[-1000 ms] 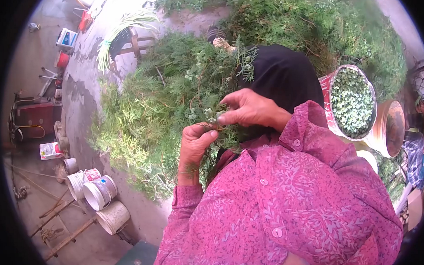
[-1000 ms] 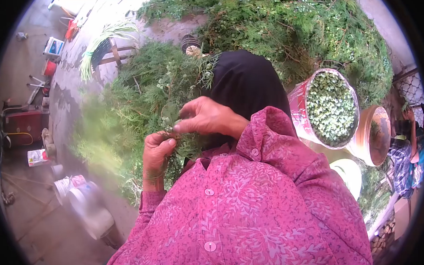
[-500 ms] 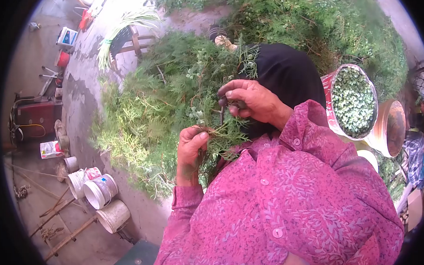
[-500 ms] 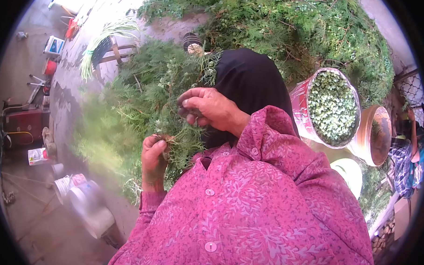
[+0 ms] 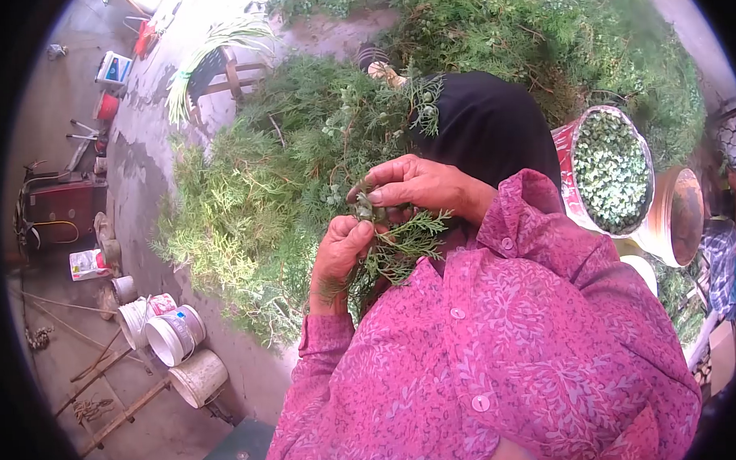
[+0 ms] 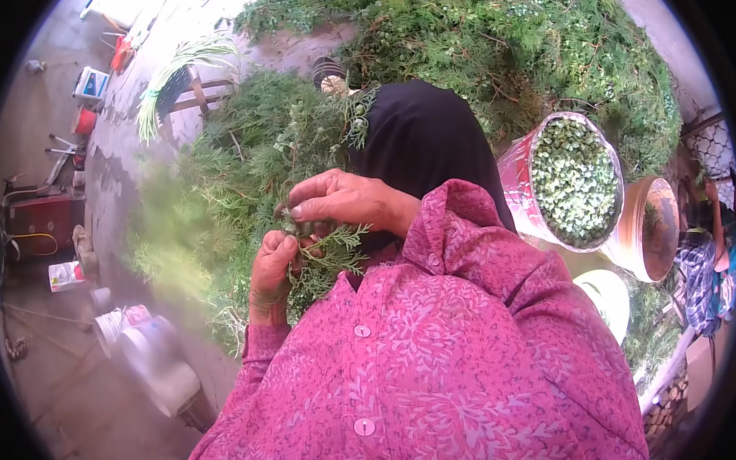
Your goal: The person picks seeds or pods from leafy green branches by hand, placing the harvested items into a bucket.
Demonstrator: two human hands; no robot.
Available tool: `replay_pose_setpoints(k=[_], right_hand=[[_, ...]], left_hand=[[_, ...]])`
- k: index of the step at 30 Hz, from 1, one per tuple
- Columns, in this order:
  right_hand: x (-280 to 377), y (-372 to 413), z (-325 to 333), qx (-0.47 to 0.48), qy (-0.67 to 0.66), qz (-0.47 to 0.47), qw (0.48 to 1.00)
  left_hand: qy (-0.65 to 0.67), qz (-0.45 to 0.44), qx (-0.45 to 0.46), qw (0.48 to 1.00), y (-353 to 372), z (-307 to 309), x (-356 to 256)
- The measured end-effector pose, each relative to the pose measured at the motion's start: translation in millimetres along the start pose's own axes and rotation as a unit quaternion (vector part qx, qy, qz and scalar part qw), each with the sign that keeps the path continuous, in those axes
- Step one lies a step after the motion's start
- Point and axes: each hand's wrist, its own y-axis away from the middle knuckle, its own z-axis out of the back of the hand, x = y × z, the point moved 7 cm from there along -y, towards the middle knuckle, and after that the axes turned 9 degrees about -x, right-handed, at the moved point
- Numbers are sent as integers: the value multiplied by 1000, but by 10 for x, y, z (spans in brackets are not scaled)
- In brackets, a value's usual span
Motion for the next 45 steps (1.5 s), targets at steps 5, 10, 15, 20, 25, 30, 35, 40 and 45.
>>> replay_pose_setpoints(k=[5, 10, 15, 20, 25, 30, 35, 40, 45], right_hand=[[4, 36, -5, 23, 3, 32, 999], [42, 61, -47, 13, 88, 36, 995], [-74, -3, -62, 38, 84, 56, 994], [36, 28, -48, 23, 146, 130, 980], [15, 41, 22, -34, 168, 113, 979], [132, 143, -22, -60, 327, 153, 931], [112, 168, -59, -50, 392, 216, 893], [-30, 327, 42, -7, 54, -20, 998], [734, 687, 294, -158, -58, 143, 975]], left_hand=[[15, -29, -63, 998, 19, 21, -117], [44, -11, -84, 995, 50, -25, -154], [60, 13, -90, 994, 41, 3, -63], [77, -11, -85, 993, -1, 36, -41], [84, -16, -88, 992, 15, 37, -130], [52, -22, -91, 994, 25, 46, -124], [60, -11, -133, 989, 80, 156, -78], [193, -98, -269, 938, 304, 549, -233], [208, -100, -275, 933, 254, 603, -80]])
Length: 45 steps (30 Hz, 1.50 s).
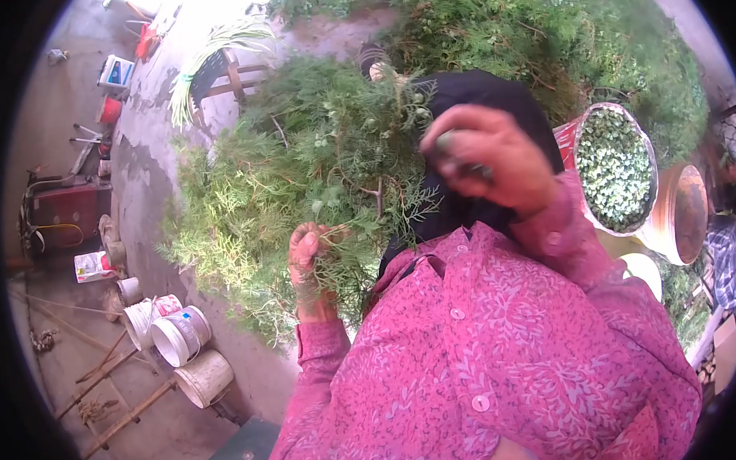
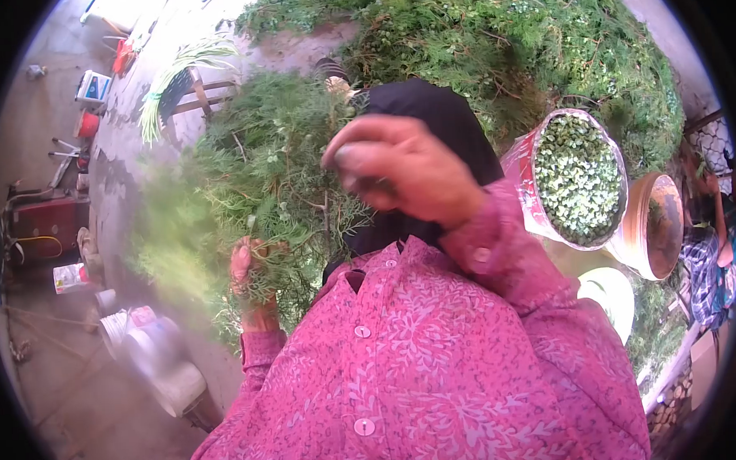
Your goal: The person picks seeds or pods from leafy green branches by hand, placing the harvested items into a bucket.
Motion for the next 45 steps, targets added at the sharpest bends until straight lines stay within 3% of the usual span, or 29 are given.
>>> replay_pose_setpoints(k=[2, 5, 7, 9, 11, 15, 17, 19, 22, 23, 24, 25, 27, 30, 31, 33, 34, 35, 37, 39, 41, 42, 43, 45], right_hand=[[453, 162, 299, -117, 72, 100, 985], [918, 519, 1096, -335, 216, 252, 882], [973, 820, 1873, -439, 307, 251, 806], [1041, 1131, 2404, -521, 584, 154, 603], [948, 1376, 2907, -512, 700, 92, 489], [858, 1571, 3086, -480, 759, 9, 440], [963, 1431, 2961, -452, 730, 68, 508], [1138, 1081, 2284, -437, 595, 138, 660], [1098, 426, 1060, -282, 418, 240, 830], [972, 241, 616, -231, 462, 234, 823], [733, 84, 232, -136, 432, 257, 854], [533, -42, -113, -33, 484, 217, 847], [-102, -258, -425, 102, 509, 263, 813], [-560, -312, -597, 223, 546, 83, 803], [-602, -324, -580, 229, 546, 81, 802], [-666, -364, -493, 205, 401, 43, 892], [-656, -392, -474, 192, 392, 61, 897], [-688, -395, -483, 192, 394, 58, 897], [-628, -438, -462, 96, 473, 140, 865], [-650, -486, -476, 65, 491, 162, 853], [-540, -523, -408, -52, 547, 232, 803], [-470, -602, -274, -103, 521, 234, 814], [-467, -676, -122, -117, 467, 179, 858], [-493, -698, -63, -117, 152, 40, 981]], left_hand=[[-40, 18, 31, 999, -25, -27, 22], [-91, 39, 94, 991, 86, -305, -41], [-114, 47, 109, 986, 22, -261, 34], [-137, 56, 123, 981, 16, -297, 98], [-174, 48, 164, 970, 80, -457, 107], [-218, 67, 207, 951, 137, -577, 135], [-222, 70, 216, 948, 150, -609, 164], [-220, 76, 232, 944, 157, -612, 221], [-231, 91, 247, 937, 250, -707, 238], [-243, 101, 247, 933, 281, -729, 248], [-236, 103, 257, 931, 287, -727, 260], [-234, 99, 254, 933, 288, -715, 257], [-223, 89, 254, 937, 294, -681, 236], [-218, 85, 222, 947, 248, -553, 216], [-216, 86, 217, 948, 239, -530, 207], [-219, 102, 234, 942, 233, -518, 208], [-217, 105, 233, 942, 223, -525, 206], [-213, 105, 231, 944, 208, -546, 202], [-205, 106, 229, 946, 153, -564, 207], [-207, 55, 211, 954, 78, -567, 147], [-213, 50, 205, 954, 92, -573, 104], [-208, 66, 221, 951, 124, -549, 138], [-202, 81, 237, 947, 157, -525, 170], [-244, 61, 233, 940, 130, -457, 166]])
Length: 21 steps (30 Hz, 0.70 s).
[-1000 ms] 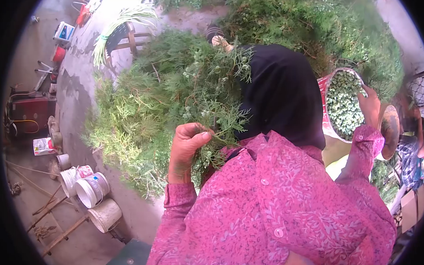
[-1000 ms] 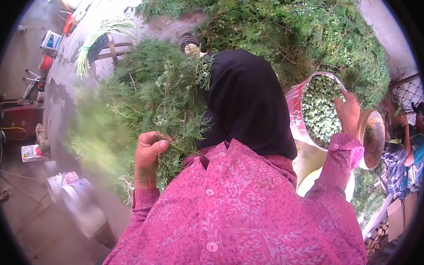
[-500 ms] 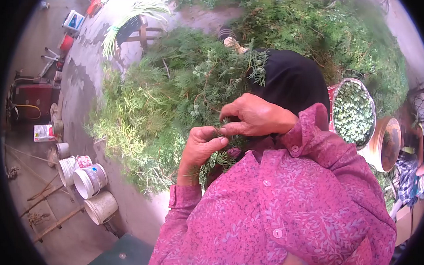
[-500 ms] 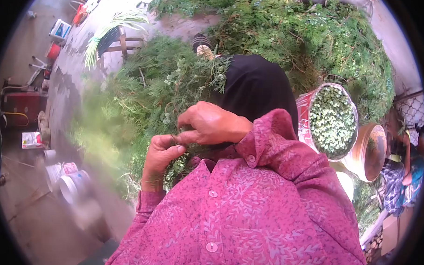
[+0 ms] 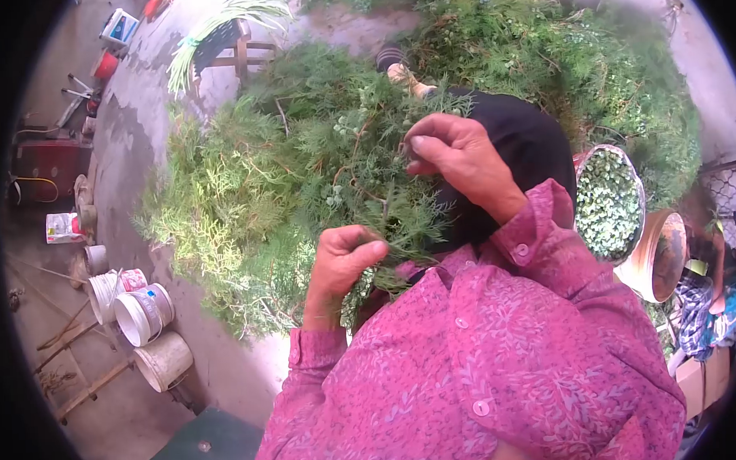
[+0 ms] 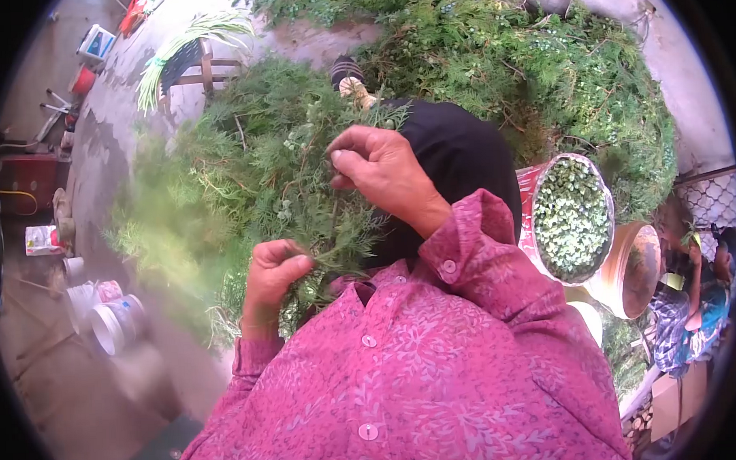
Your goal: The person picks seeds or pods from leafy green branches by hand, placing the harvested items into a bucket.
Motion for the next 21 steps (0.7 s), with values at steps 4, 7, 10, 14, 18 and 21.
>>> replay_pose_setpoints(k=[4, 7, 10, 14, 18, 21], right_hand=[[607, 34, 226, -17, -6, 65, 998], [1009, -118, 405, -28, 239, 237, 941], [927, -234, 240, 56, 502, 284, 815], [420, -275, 128, 156, 727, 197, 639], [353, -327, 151, 126, 708, 206, 664], [448, -282, 149, 101, 653, 254, 707]], left_hand=[[37, -54, -99, 993, -26, 206, -46], [43, -50, -94, 993, -45, 193, -57], [43, -59, -103, 992, -57, 143, -71], [56, -79, -98, 990, -28, 133, -125], [42, -59, -159, 985, 39, 293, -146], [22, -56, -280, 958, 59, 571, -218]])
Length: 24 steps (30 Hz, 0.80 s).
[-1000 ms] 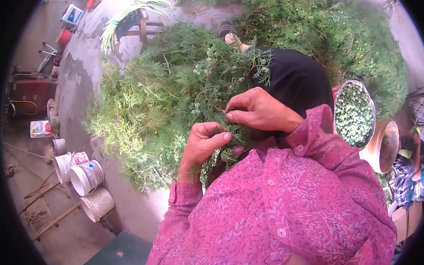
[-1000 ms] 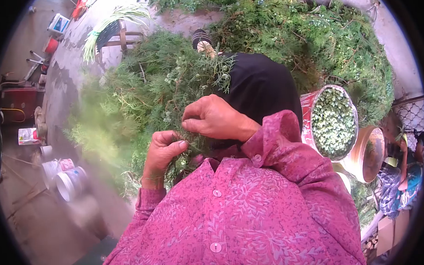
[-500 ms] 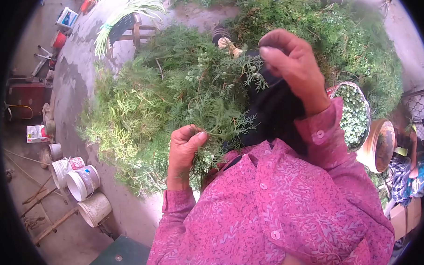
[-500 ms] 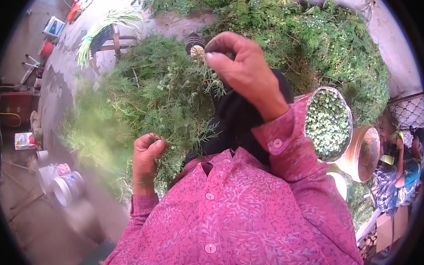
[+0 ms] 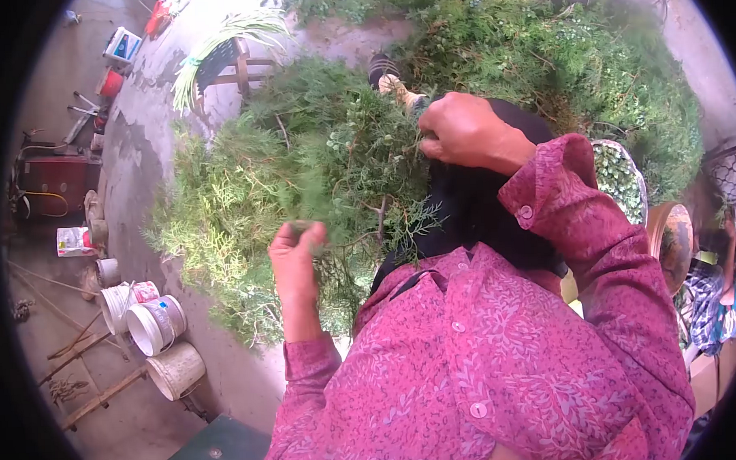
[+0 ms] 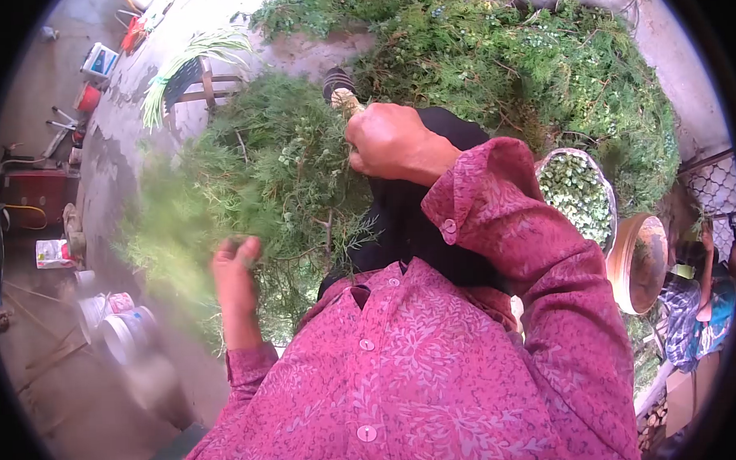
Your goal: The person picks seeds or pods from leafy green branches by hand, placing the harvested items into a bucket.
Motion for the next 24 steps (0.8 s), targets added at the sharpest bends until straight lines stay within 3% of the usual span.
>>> replay_pose_setpoints(k=[2, 3, 5, 7, 9, 11, 13, 15, 18, 22, 23, 24], right_hand=[[75, 14, -22, 50, -88, 1, 995], [96, 16, -18, 48, -88, 1, 995], [105, 22, -63, 53, -89, -15, 995], [109, 19, -96, 17, -101, 5, 995], [151, -19, -79, 30, -89, 1, 996], [154, -42, -130, 26, -90, 5, 996], [144, -28, -136, 23, -88, 2, 996], [119, -25, -141, 48, -84, -33, 995], [87, -42, -200, 24, -83, -24, 996], [169, -41, -291, 17, -110, -6, 994], [161, -28, -283, 13, -105, -6, 994], [154, -10, -271, 6, -107, -9, 994]], left_hand=[[-40, 31, -169, 984, -61, 290, -60], [-40, 29, -168, 984, -29, 259, -119], [-185, -259, -266, 910, 230, 187, -725], [-152, -376, -147, 902, 527, -126, -976], [-110, -308, 91, 941, 743, -667, -838], [-195, -200, 241, 929, 736, -1177, -480], [-150, -26, 171, 973, 256, -1260, 291], [-261, -162, 21, 951, -173, -1140, 661], [-311, -252, -22, 916, -376, -1249, 729], [-210, -197, 25, 957, -939, -1353, 1383], [-205, -201, 27, 957, -905, -1387, 1279], [-59, -129, 88, 986, -806, -1450, 1181]])
